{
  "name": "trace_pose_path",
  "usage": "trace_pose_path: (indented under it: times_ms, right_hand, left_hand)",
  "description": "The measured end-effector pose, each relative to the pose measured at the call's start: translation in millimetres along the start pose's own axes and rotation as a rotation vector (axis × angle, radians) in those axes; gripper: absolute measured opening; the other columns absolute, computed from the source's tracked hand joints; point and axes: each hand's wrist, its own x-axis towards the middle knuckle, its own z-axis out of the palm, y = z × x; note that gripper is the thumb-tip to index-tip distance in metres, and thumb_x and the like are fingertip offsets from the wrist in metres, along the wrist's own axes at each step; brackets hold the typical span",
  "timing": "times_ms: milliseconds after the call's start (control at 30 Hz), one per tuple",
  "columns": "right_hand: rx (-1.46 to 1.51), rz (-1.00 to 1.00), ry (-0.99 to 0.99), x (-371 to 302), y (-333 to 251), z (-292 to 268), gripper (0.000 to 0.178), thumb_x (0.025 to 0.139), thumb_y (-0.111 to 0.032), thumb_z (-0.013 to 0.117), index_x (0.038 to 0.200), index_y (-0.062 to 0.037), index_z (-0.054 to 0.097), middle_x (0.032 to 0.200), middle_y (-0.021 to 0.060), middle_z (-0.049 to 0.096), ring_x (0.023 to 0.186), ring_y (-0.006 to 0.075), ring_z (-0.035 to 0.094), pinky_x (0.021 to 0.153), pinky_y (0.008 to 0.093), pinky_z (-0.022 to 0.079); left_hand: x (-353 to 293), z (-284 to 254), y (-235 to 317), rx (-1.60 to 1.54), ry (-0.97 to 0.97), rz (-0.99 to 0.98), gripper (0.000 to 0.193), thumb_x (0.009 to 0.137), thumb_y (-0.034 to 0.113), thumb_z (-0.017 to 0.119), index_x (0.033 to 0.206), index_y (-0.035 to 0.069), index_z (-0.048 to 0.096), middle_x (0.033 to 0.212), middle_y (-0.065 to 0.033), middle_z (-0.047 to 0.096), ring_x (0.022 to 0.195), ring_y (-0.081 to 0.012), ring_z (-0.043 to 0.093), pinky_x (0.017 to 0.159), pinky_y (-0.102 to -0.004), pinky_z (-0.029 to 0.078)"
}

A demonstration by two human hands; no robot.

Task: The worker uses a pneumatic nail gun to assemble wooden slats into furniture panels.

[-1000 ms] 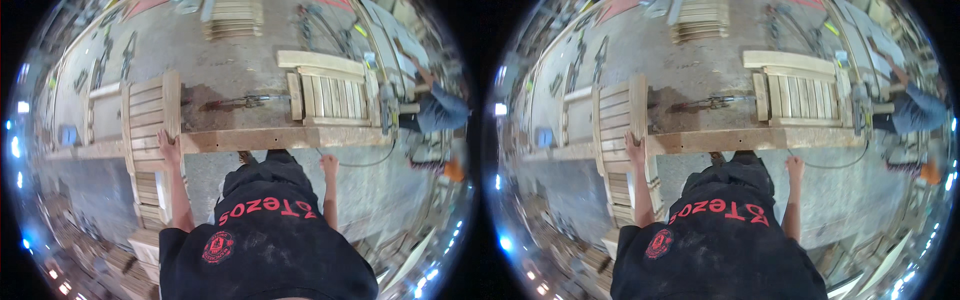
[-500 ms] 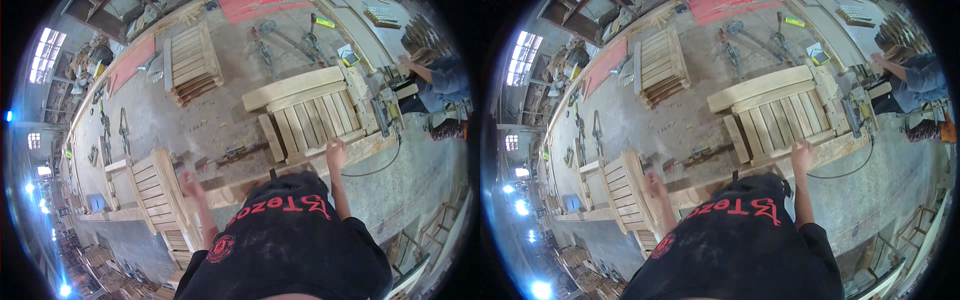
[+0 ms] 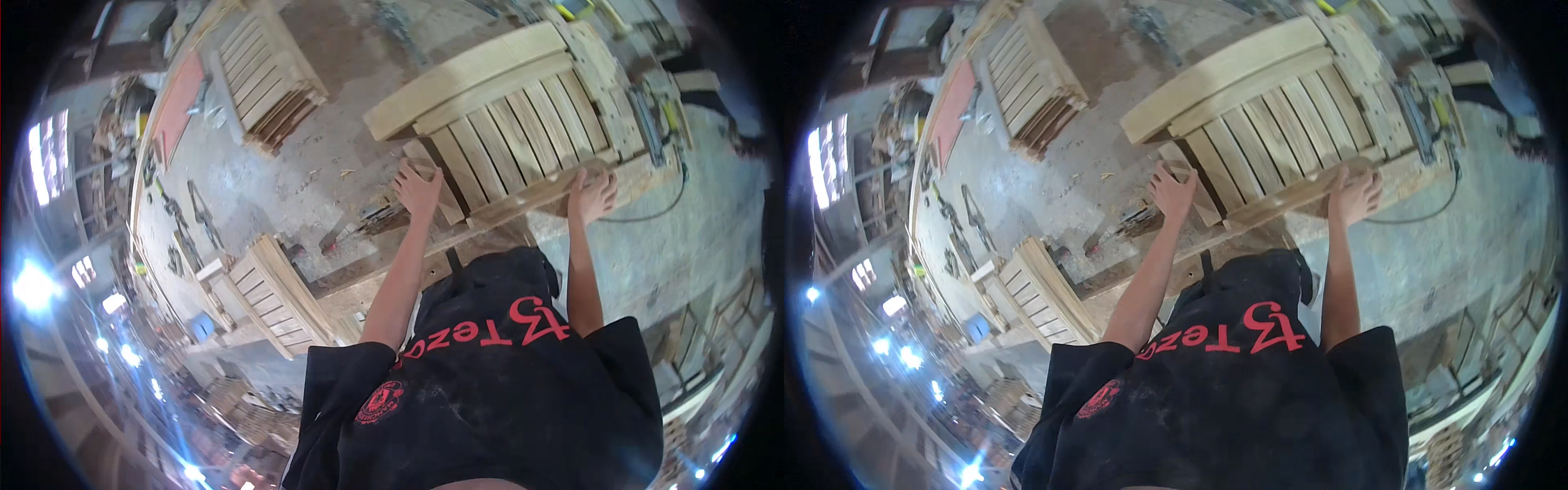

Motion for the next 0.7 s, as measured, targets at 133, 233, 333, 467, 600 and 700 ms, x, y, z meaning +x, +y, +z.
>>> trace_pose_path:
  times_ms: [133,233,333,467,600,700]
  right_hand:
    - [0.027,-0.04,0.043,0,4,2,0.055,0.095,-0.049,0.053,0.133,-0.0091,0.051,0.147,0.0132,0.041,0.132,0.0389,0.037,0.103,0.0551,0.031]
    - [0.004,-0.028,0.011,-2,6,2,0.051,0.094,-0.047,0.055,0.13,-0.011,0.053,0.148,0.013,0.041,0.132,0.0389,0.037,0.101,0.0552,0.032]
    - [0.004,-0.029,0.02,-3,9,0,0.049,0.093,-0.046,0.056,0.13,-0.0131,0.053,0.148,0.0121,0.04,0.131,0.0389,0.037,0.099,0.0557,0.033]
    - [-0.02,-0.025,0.012,0,8,0,0.05,0.092,-0.046,0.058,0.129,-0.0135,0.054,0.147,0.0108,0.041,0.13,0.0386,0.038,0.097,0.0558,0.034]
    - [-0.017,-0.044,0.023,1,3,1,0.049,0.091,-0.046,0.059,0.128,-0.0142,0.055,0.147,0.0103,0.042,0.129,0.038,0.039,0.096,0.0558,0.035]
    - [-0.037,-0.025,0.032,1,6,-1,0.047,0.091,-0.045,0.06,0.127,-0.0149,0.056,0.147,0.0103,0.041,0.13,0.0378,0.039,0.096,0.0558,0.035]
  left_hand:
    - [11,10,8,0.064,0.036,0.051,0.088,0.072,0.038,0.073,0.142,0.004,0.033,0.124,-0.0282,0.053,0.115,-0.0444,0.047,0.1,-0.0536,0.038]
    - [11,12,16,0.032,-0.045,-0.074,0.088,0.07,0.038,0.072,0.142,0.003,0.033,0.122,-0.0269,0.06,0.114,-0.0441,0.054,0.102,-0.0529,0.037]
    - [2,3,34,0.0,-0.109,-0.172,0.086,0.071,0.038,0.071,0.14,0.004,0.034,0.118,-0.0265,0.062,0.113,-0.0443,0.055,0.102,-0.0527,0.037]
    - [-4,14,31,0.023,-0.005,-0.154,0.083,0.071,0.038,0.071,0.138,0.004,0.035,0.118,-0.0256,0.061,0.112,-0.044,0.056,0.101,-0.0538,0.037]
    - [0,27,14,0.132,0.221,0.12,0.077,0.074,0.033,0.071,0.136,0.003,0.036,0.116,-0.024,0.061,0.109,-0.0423,0.059,0.098,-0.0505,0.04]
    - [-9,24,44,-0.045,-0.051,0.143,0.067,0.078,0.028,0.069,0.132,0.0,0.042,0.115,-0.0254,0.061,0.106,-0.043,0.059,0.094,-0.0494,0.044]
